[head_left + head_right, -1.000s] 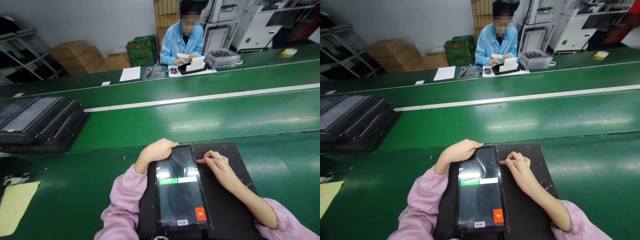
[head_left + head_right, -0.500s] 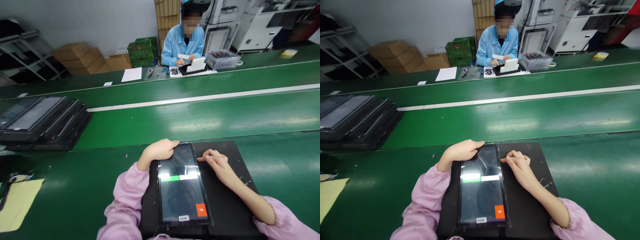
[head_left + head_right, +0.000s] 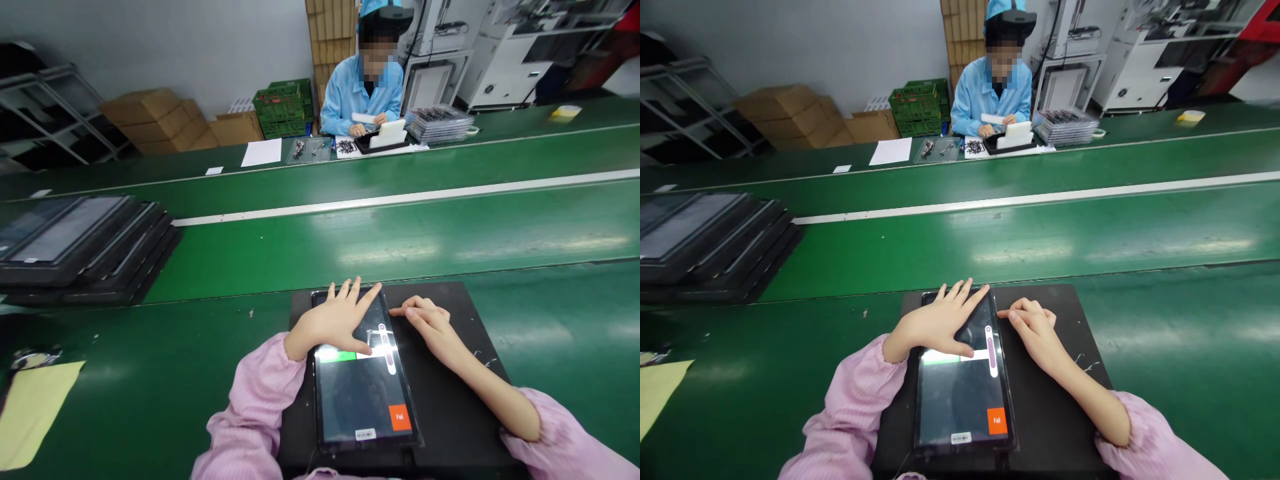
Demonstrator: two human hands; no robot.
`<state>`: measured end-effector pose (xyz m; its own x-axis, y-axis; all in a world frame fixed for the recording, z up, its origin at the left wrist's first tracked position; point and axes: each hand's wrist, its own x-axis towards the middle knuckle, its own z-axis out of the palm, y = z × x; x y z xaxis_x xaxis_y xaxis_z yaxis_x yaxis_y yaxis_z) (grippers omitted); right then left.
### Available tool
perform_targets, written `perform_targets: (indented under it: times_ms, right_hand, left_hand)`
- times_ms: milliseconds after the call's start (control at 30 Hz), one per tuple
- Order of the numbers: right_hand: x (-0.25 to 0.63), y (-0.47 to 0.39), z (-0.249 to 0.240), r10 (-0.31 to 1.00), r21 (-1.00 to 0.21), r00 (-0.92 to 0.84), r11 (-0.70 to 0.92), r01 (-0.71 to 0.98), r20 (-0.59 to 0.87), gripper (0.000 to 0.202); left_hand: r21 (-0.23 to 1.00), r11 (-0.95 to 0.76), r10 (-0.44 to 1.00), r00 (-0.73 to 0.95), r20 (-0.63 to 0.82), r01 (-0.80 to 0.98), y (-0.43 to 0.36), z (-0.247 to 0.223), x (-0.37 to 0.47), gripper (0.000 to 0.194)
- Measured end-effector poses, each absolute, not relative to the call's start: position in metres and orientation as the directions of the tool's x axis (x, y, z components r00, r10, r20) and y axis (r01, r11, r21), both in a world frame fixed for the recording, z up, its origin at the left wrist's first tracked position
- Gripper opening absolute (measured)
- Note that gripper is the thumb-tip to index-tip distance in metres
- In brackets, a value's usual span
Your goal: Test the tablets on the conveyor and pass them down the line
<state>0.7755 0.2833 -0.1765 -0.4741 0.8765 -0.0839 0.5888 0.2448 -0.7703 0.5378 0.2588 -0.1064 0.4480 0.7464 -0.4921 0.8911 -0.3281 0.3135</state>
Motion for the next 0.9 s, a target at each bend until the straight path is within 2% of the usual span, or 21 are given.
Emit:
perform_targets:
  times_ms: [167,333,400,533,633,700,800,900]
  right_hand:
    - [0.777,0.284,-0.180,0.880,-0.772,-0.470,0.252,0.583,-0.067,0.053]
    - [0.776,0.286,-0.181,0.875,-0.766,-0.482,0.282,0.578,-0.041,0.053]
    - [0.775,0.287,-0.180,0.891,-0.772,-0.455,0.286,0.567,-0.005,0.050]
    - [0.774,0.292,-0.180,0.921,-0.798,-0.376,0.299,0.524,0.099,0.045]
    - [0.774,0.296,-0.182,0.920,-0.778,-0.381,0.308,0.548,0.096,0.047]
    - [0.774,0.297,-0.183,0.912,-0.748,-0.404,0.316,0.583,0.071,0.050]
    - [0.771,0.297,-0.185,0.898,-0.703,-0.436,0.343,0.623,0.052,0.051]
    - [0.769,0.298,-0.187,0.882,-0.677,-0.470,0.375,0.634,0.048,0.051]
  left_hand:
    - [0.256,-0.336,0.748,0.421,-0.513,0.907,0.256,-0.109,0.542,0.138]
    - [0.246,-0.328,0.765,0.409,-0.498,0.912,0.256,-0.114,0.548,0.141]
    - [0.279,-0.329,0.753,0.429,-0.499,0.902,0.259,-0.114,0.540,0.141]
    - [0.479,-0.339,0.696,0.558,-0.452,0.810,0.270,-0.107,0.488,0.126]
    - [0.526,-0.259,0.709,0.529,-0.467,0.810,0.279,-0.105,0.443,0.100]
    - [0.525,-0.231,0.720,0.507,-0.474,0.819,0.283,-0.108,0.432,0.091]
    - [0.493,-0.270,0.733,0.509,-0.452,0.827,0.289,-0.117,0.453,0.090]
    - [0.457,-0.300,0.753,0.502,-0.425,0.837,0.289,-0.122,0.486,0.102]
